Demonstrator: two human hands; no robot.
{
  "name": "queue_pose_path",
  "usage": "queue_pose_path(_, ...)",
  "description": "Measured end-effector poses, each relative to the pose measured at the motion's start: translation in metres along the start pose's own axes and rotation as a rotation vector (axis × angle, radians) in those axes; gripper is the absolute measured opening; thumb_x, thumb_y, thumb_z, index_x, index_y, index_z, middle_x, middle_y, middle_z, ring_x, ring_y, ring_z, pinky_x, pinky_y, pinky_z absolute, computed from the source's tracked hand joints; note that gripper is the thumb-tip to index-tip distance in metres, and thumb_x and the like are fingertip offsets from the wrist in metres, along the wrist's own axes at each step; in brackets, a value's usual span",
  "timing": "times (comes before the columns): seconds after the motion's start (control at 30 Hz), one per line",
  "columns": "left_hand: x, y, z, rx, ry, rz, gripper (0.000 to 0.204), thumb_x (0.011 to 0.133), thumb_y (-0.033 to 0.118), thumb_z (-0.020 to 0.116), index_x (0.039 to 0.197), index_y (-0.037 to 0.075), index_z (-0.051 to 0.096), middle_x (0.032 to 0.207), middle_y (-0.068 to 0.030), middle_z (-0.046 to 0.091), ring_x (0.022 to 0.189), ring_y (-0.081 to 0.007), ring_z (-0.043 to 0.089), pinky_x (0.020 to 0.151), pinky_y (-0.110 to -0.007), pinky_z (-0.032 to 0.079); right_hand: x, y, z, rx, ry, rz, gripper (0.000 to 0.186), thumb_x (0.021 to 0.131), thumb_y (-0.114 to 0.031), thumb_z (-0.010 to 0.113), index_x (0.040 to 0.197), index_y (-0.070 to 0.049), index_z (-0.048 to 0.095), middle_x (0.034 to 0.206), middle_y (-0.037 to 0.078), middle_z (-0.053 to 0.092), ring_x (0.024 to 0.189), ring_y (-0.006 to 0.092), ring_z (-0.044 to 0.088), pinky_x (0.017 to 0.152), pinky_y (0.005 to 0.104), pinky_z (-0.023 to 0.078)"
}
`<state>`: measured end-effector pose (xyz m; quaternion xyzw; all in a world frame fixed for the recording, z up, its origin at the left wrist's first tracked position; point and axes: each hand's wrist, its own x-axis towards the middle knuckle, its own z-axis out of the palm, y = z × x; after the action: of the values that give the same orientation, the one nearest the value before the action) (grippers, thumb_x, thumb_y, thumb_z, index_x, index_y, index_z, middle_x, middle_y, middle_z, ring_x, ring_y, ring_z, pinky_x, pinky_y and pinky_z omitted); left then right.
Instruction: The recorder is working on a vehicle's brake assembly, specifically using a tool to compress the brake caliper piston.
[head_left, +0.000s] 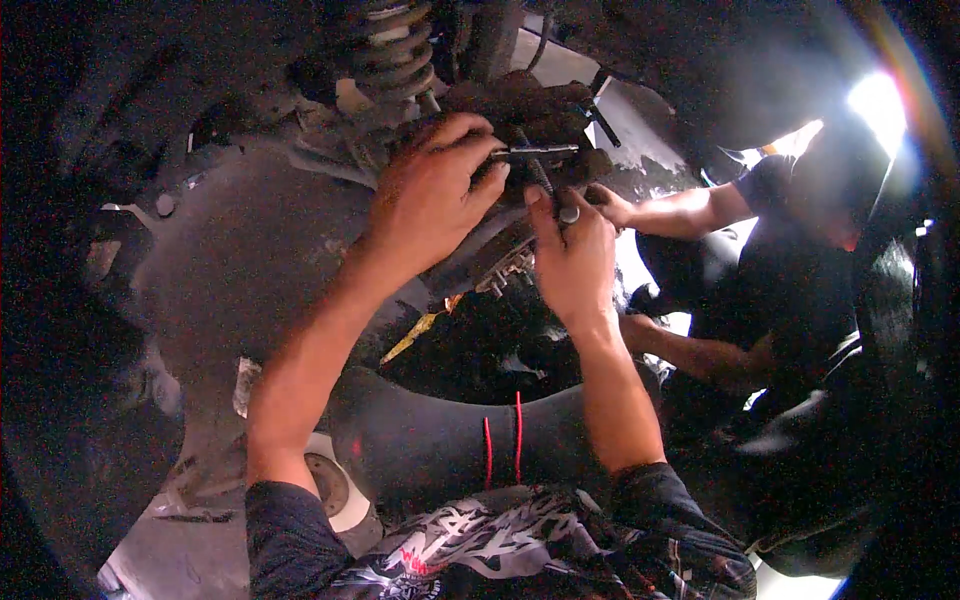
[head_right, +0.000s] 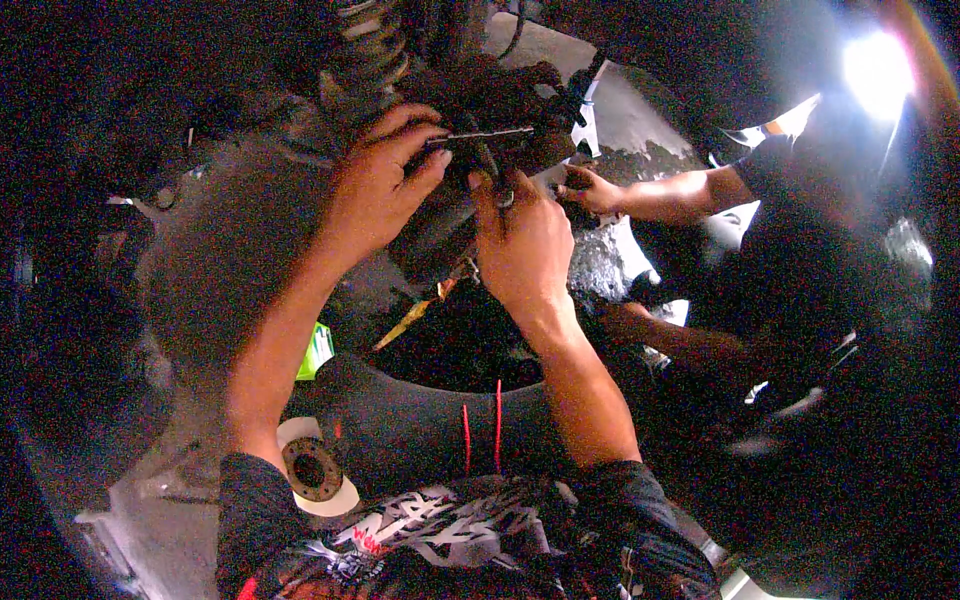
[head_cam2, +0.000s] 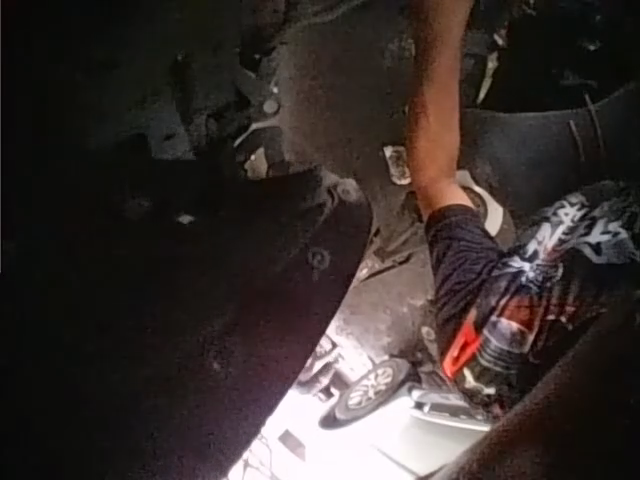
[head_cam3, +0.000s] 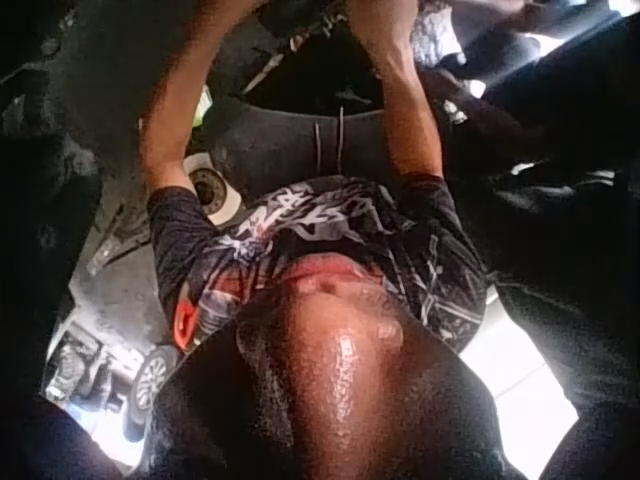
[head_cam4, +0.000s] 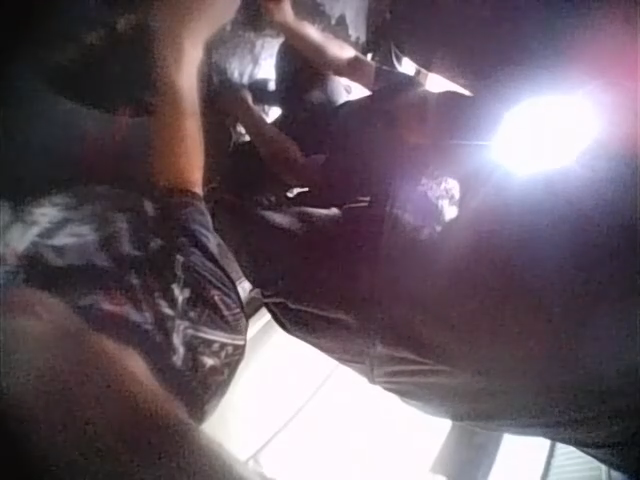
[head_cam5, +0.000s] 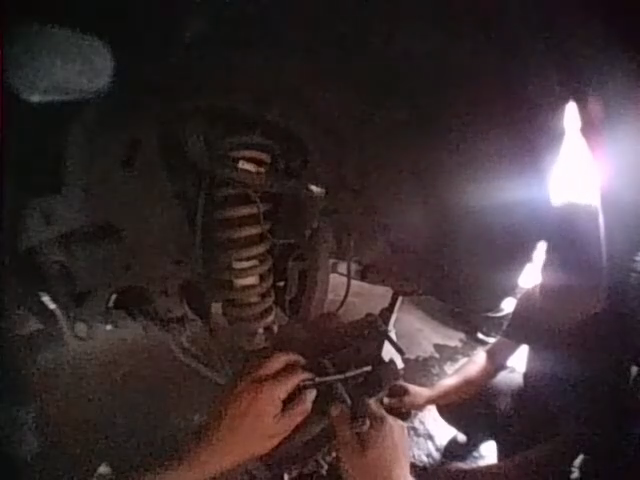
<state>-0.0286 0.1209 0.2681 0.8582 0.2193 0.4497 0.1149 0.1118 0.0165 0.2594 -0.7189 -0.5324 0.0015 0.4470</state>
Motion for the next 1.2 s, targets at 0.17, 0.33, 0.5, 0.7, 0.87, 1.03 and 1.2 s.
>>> queue_pose_path(0.17, 0.004, 0.004, -0.007, 0.309, -0.013, 0.044, 0.032, 0.090, 0.024, 0.059, 0.112, 0.001, 0.060, 0.110, -0.0160, 0.061, 0.103, -0.0373, 0.058, 0.089, -0.045, 0.048, 0.007, -0.017, -0.009, -0.155, -0.068, 0.042, 0.041, 0.094, -0.040, 0.054, 0.093, -0.002, 0.067, 0.076, 0.025, 0.066, 0.077, 0.0465, 0.064, 0.069, 0.0529, 0.051)
queue_pose_path(0.33, -0.005, 0.002, -0.006, 0.409, 0.018, 0.077, 0.037, 0.089, 0.027, 0.060, 0.116, 0.002, 0.059, 0.110, -0.0160, 0.060, 0.107, -0.0357, 0.055, 0.092, -0.046, 0.047, 0.007, -0.013, -0.007, -0.154, -0.035, -0.021, 0.039, 0.093, -0.041, 0.055, 0.094, -0.003, 0.064, 0.073, 0.024, 0.066, 0.074, 0.0465, 0.064, 0.066, 0.0535, 0.052)
queue_pose_path(0.5, 0.005, 0.007, 0.008, 0.225, 0.075, 0.107, 0.036, 0.086, 0.028, 0.066, 0.116, 0.009, 0.063, 0.106, -0.0057, 0.061, 0.106, -0.0294, 0.054, 0.085, -0.045, 0.046, 0.001, -0.005, -0.011, -0.145, -0.133, 0.036, 0.029, 0.094, -0.026, 0.059, 0.105, 0.000, 0.063, 0.088, 0.026, 0.065, 0.090, 0.0416, 0.064, 0.074, 0.0459, 0.050)
queue_pose_path(0.7, -0.003, -0.008, 0.030, 0.326, 0.144, 0.178, 0.024, 0.085, 0.024, 0.066, 0.106, 0.012, 0.069, 0.095, -0.0025, 0.063, 0.104, -0.0258, 0.053, 0.086, -0.043, 0.043, -0.048, 0.040, -0.013, 0.917, -0.110, 0.498, 0.050, 0.094, -0.034, 0.063, 0.130, -0.002, 0.050, 0.113, 0.014, 0.064, 0.097, 0.0268, 0.064, 0.089, 0.0376, 0.051)
queue_pose_path(0.87, 0.007, -0.005, 0.036, 0.339, 0.104, 0.199, 0.024, 0.085, 0.022, 0.067, 0.105, 0.011, 0.069, 0.094, -0.0030, 0.063, 0.103, -0.0258, 0.053, 0.084, -0.043, 0.043, -0.030, 0.029, 0.008, 1.793, -0.432, 0.820, 0.043, 0.098, -0.047, 0.051, 0.117, -0.010, 0.058, 0.104, 0.009, 0.068, 0.084, 0.0180, 0.066, 0.065, 0.0339, 0.052)
queue_pose_path(1.03, 0.012, 0.002, 0.039, 0.314, 0.122, 0.222, 0.023, 0.085, 0.020, 0.066, 0.106, 0.009, 0.069, 0.093, -0.0036, 0.063, 0.101, -0.0261, 0.054, 0.081, -0.041, 0.045, -0.033, 0.025, 0.049, 1.041, 0.222, 0.210, 0.032, 0.090, -0.002, 0.063, 0.120, -0.005, 0.055, 0.101, 0.006, 0.061, 0.092, 0.0179, 0.061, 0.075, 0.0267, 0.049)
queue_pose_path(1.2, 0.013, -0.004, 0.045, 0.283, 0.088, 0.244, 0.027, 0.083, 0.014, 0.066, 0.110, 0.008, 0.069, 0.094, -0.0053, 0.062, 0.101, -0.0269, 0.054, 0.083, -0.040, 0.046, -0.027, 0.052, 0.039, 0.164, 0.334, -0.135, 0.051, 0.082, 0.003, 0.061, 0.132, -0.001, 0.048, 0.120, 0.016, 0.050, 0.108, 0.0233, 0.052, 0.084, 0.0300, 0.048)
